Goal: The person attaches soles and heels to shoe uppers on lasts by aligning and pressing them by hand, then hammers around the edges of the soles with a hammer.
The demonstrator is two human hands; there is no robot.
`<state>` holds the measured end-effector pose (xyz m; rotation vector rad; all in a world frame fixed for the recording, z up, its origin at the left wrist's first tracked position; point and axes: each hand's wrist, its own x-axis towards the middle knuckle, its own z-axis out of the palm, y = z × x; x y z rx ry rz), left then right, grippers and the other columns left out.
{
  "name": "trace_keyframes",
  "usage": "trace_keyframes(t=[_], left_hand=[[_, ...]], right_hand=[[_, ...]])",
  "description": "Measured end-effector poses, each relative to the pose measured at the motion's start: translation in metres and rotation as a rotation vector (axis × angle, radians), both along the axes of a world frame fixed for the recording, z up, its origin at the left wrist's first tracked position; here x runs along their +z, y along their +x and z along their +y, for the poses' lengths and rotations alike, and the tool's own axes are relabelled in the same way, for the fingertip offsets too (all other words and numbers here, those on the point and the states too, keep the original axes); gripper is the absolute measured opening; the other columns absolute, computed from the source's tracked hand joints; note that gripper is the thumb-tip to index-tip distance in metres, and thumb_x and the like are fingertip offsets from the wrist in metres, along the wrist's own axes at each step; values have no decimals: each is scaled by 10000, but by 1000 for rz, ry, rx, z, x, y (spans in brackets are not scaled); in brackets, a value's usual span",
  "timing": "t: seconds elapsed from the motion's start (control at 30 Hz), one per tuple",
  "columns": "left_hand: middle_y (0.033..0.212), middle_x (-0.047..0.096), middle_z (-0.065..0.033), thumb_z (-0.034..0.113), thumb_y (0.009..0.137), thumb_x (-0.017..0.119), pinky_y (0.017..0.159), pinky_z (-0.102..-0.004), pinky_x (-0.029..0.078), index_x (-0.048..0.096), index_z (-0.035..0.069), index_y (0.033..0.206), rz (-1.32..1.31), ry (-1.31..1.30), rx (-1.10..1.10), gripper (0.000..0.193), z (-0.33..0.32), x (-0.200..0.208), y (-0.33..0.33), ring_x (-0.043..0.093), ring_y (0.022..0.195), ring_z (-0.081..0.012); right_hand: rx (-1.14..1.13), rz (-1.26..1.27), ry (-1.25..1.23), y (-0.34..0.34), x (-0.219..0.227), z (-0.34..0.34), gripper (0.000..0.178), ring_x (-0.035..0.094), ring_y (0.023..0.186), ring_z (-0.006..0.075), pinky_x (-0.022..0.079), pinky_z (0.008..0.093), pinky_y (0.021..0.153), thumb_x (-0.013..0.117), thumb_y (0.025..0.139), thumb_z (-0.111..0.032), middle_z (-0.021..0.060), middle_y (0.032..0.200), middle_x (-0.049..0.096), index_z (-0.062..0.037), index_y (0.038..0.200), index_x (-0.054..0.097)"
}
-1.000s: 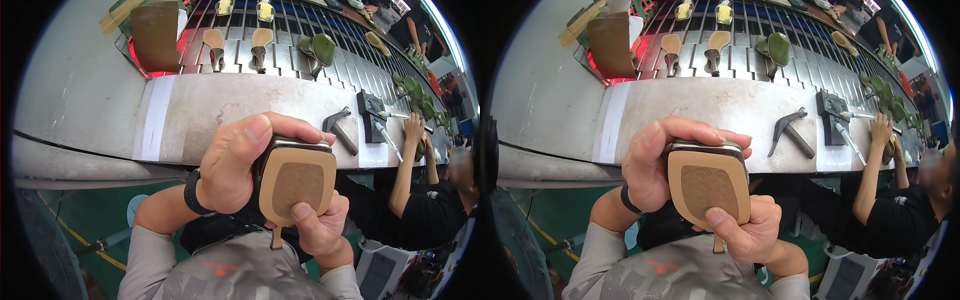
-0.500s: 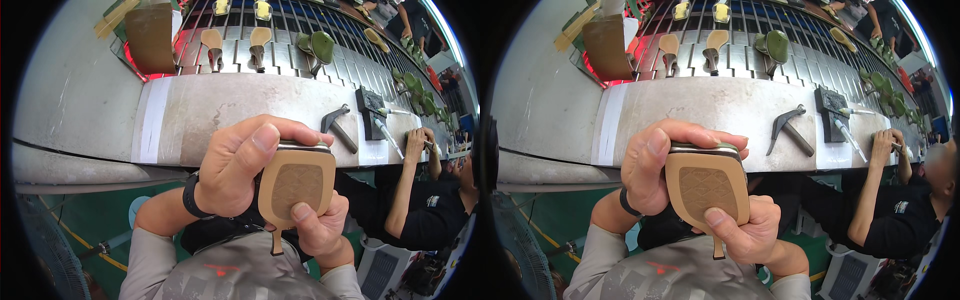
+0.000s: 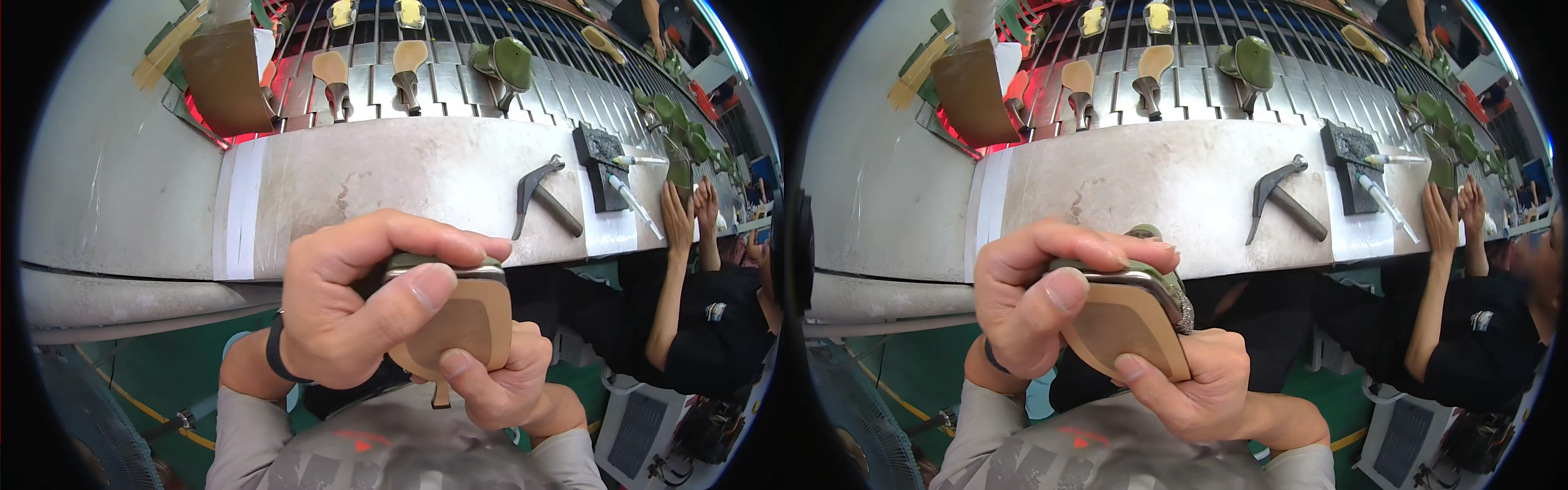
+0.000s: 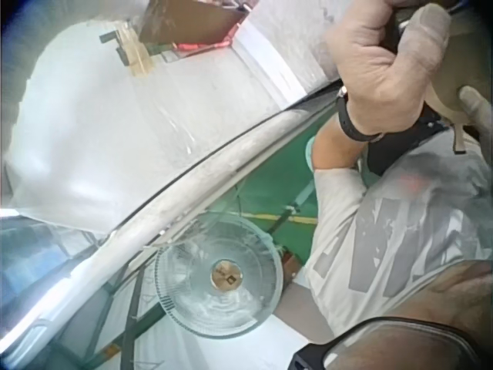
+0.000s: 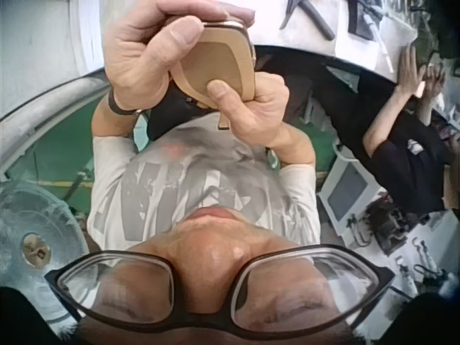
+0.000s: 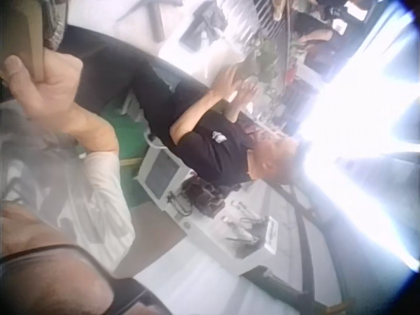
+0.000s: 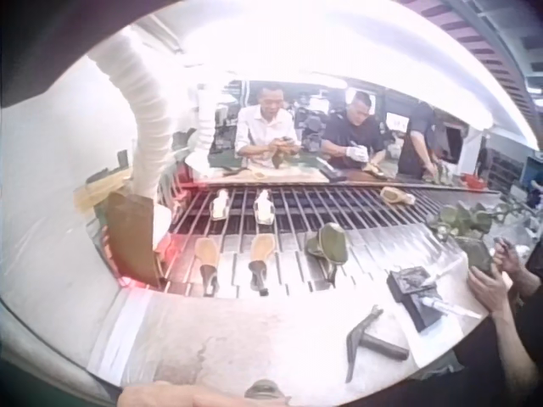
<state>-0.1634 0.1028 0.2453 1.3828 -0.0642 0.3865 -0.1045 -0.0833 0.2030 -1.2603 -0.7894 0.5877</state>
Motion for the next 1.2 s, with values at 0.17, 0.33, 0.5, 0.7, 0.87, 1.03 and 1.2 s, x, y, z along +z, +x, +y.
trace_keyframes(t=[0.17,0.33,0.5,0.7,0.87,1.03,1.2], left_hand=[[1079,731,-322,126,942,679,953,-451,589,637,-25,989,146,-65,74,163,-3,20,-2,754,1002,-317],[895,720,-184,37,836,754,956,-402,574,523,65,828,139,311,97,233,0,37,1,728,870,-220],[865,658,-67,124,872,774,785,-279,572,501,70,875,279,406,52,278,34,47,59,669,808,-117],[1095,717,-75,552,1039,584,883,-291,536,651,-18,1206,52,-415,-303,598,55,-30,110,672,1001,-135],[1236,644,-82,324,833,906,1016,-321,499,456,-18,1421,-139,73,-233,815,33,-54,102,608,1136,-153],[1198,661,-84,249,825,916,989,-329,522,470,-24,1392,-144,136,-197,771,28,-60,103,624,1102,-154],[1195,661,-84,238,840,905,994,-327,520,469,-26,1391,-125,162,-191,751,29,-60,99,621,1108,-152]], right_hand=[[-38,-46,35,-4,1,4,140,613,480,113,455,274,456,743,933,-51,60,607,672,22,814,741],[28,-134,-14,-8,9,6,101,632,509,145,470,302,480,788,886,-65,85,631,653,10,836,742],[56,-29,-149,18,6,8,165,668,613,97,515,284,566,753,928,-112,80,682,689,31,1010,736],[84,353,7,76,-25,18,306,742,811,203,625,343,770,630,1057,-229,162,937,747,65,1140,653],[-24,401,161,86,-38,13,342,733,724,208,628,339,689,637,1056,-293,157,857,734,47,1082,661],[-100,382,86,78,-37,11,344,731,714,201,629,329,674,638,1056,-282,156,853,735,54,1118,668],[-99,384,122,76,-40,12,319,728,695,203,630,336,672,644,1052,-250,155,850,737,57,1133,673]])
